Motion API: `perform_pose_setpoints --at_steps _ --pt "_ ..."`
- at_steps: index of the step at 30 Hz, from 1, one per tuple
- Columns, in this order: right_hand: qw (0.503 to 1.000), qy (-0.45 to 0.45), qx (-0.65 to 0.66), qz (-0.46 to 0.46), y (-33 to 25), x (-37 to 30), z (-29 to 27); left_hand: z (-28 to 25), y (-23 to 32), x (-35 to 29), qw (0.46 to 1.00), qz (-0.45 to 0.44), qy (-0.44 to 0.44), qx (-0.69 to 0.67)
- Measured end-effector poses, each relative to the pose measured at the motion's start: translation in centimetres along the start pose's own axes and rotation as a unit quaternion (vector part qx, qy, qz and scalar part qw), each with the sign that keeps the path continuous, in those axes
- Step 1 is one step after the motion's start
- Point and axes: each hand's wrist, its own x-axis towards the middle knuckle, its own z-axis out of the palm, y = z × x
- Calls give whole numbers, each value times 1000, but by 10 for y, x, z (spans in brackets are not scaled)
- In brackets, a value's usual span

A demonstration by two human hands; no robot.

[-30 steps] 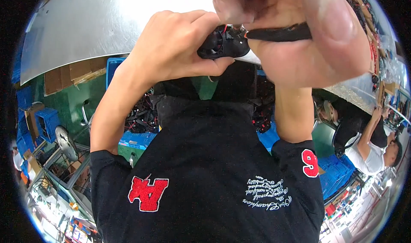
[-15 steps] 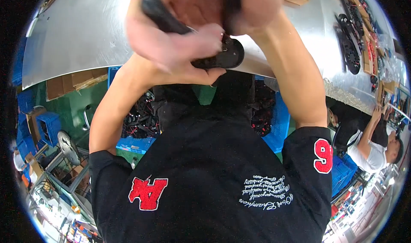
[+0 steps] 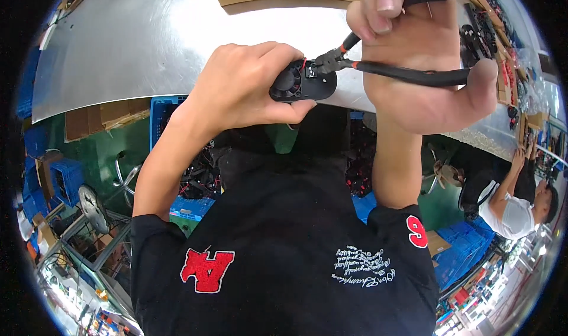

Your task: Assembling electronic components and sorting handheld devices at a factory workstation.

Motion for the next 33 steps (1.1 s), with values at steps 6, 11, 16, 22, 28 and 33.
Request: perform_pose_setpoints --at_steps 6,11,16,22,28,33 --pt "989 -64 -136 7 -15 -1 15 4 1 5 1000 26 13 -7" --pt "971 -14 -222 -86 8 -18 26 5 1 -2 1000 16 20 -2" --pt "941 -23 -324 -98 1 -17 36 8 5 3 999 25 28 -22" --pt "965 -67 -249 -42 10 -6 31 7 5 -3 1000 7 26 6" --pt "997 -30 -66 13 11 8 21 13 6 1 999 18 48 19" --pt "990 -44 -133 11 22 9 24 11 6 2 999 15 39 29"
